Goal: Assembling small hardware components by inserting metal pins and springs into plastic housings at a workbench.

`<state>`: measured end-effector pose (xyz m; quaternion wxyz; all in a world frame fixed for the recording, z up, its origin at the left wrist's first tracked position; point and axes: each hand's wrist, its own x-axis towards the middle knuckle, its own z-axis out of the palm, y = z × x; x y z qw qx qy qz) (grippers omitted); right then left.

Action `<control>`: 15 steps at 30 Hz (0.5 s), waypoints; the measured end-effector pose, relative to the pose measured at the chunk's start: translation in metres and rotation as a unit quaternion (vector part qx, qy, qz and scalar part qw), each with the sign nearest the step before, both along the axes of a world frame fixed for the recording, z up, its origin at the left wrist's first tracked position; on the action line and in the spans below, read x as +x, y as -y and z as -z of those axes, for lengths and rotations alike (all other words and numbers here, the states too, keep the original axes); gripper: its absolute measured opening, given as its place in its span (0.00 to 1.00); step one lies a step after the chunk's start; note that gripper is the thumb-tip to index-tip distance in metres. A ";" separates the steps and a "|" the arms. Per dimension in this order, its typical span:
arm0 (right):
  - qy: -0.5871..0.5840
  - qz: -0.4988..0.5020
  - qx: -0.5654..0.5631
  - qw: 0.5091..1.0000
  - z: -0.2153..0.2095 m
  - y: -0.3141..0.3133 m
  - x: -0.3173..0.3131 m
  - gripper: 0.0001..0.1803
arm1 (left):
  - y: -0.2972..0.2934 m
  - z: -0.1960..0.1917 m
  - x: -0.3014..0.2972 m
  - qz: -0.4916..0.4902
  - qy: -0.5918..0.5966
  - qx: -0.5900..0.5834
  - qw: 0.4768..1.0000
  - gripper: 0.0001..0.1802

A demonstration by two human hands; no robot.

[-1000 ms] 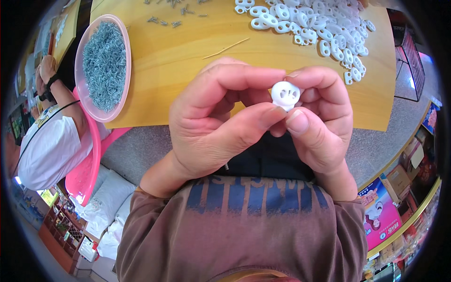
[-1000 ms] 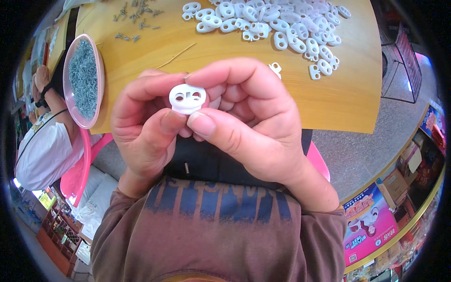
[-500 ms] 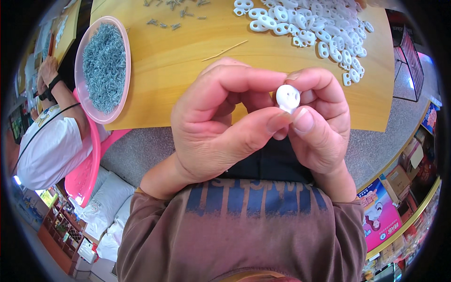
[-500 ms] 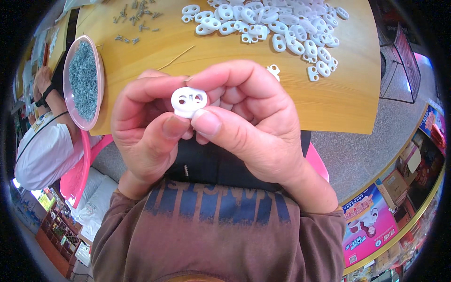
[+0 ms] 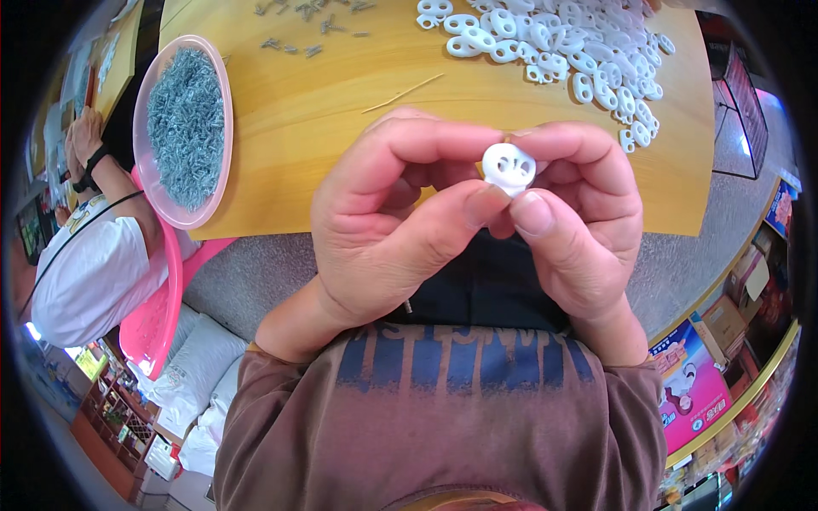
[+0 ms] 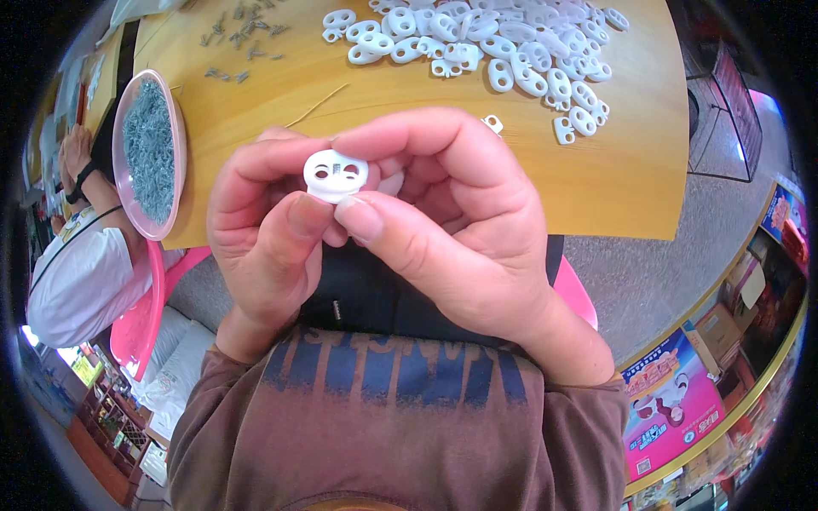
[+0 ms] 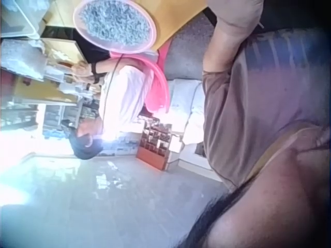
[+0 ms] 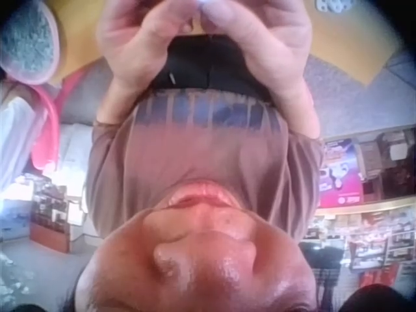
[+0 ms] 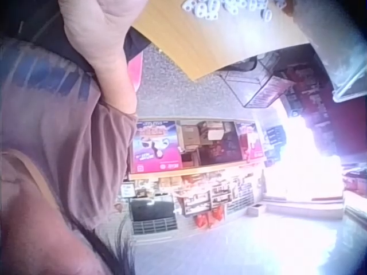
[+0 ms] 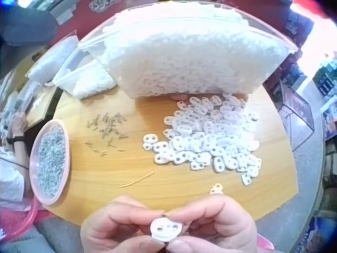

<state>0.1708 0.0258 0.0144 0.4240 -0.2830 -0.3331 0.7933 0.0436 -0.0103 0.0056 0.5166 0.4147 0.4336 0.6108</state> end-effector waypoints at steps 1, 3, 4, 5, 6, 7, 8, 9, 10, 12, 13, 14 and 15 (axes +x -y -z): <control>0.001 0.002 0.000 1.000 0.001 0.000 0.001 0.16 | 0.000 0.000 0.000 0.002 0.001 0.000 1.000 0.14; 0.032 0.000 0.071 0.997 0.004 -0.001 0.002 0.15 | 0.001 0.001 0.001 -0.007 0.006 -0.012 1.000 0.14; 0.032 0.002 0.071 0.997 0.005 0.000 0.002 0.15 | 0.002 0.001 0.001 -0.006 0.006 -0.012 1.000 0.14; 0.037 0.000 0.087 0.996 0.005 0.000 0.002 0.15 | 0.002 0.001 0.001 -0.003 0.016 -0.015 1.000 0.13; 0.043 0.000 0.103 0.994 0.005 0.000 0.003 0.15 | 0.002 0.001 0.001 0.001 0.027 -0.018 0.999 0.13; 0.044 0.002 0.103 0.994 0.005 0.000 0.003 0.15 | 0.002 0.002 0.000 0.003 0.027 -0.018 0.999 0.13; 0.055 -0.001 0.118 0.992 0.005 -0.001 0.004 0.15 | 0.002 0.002 -0.003 0.021 0.057 -0.011 0.998 0.11; 0.065 -0.005 0.132 0.989 0.005 -0.001 0.004 0.15 | 0.002 0.003 -0.004 0.038 0.086 -0.004 0.996 0.11; 0.065 -0.003 0.132 0.989 0.006 -0.001 0.005 0.15 | 0.003 0.003 -0.004 0.039 0.085 -0.004 0.996 0.11; 0.065 -0.008 0.160 0.985 0.008 -0.001 0.006 0.15 | 0.004 0.003 -0.003 0.032 0.084 -0.003 0.996 0.10; 0.065 -0.008 0.161 0.985 0.008 -0.001 0.006 0.15 | 0.004 0.003 -0.002 0.032 0.083 -0.003 0.996 0.10; 0.059 -0.012 0.168 0.984 0.009 -0.001 0.007 0.16 | 0.004 0.003 -0.002 0.034 0.075 -0.004 0.997 0.10; 0.052 -0.017 0.176 0.983 0.009 -0.001 0.008 0.16 | 0.004 0.003 -0.002 0.036 0.067 -0.004 0.997 0.10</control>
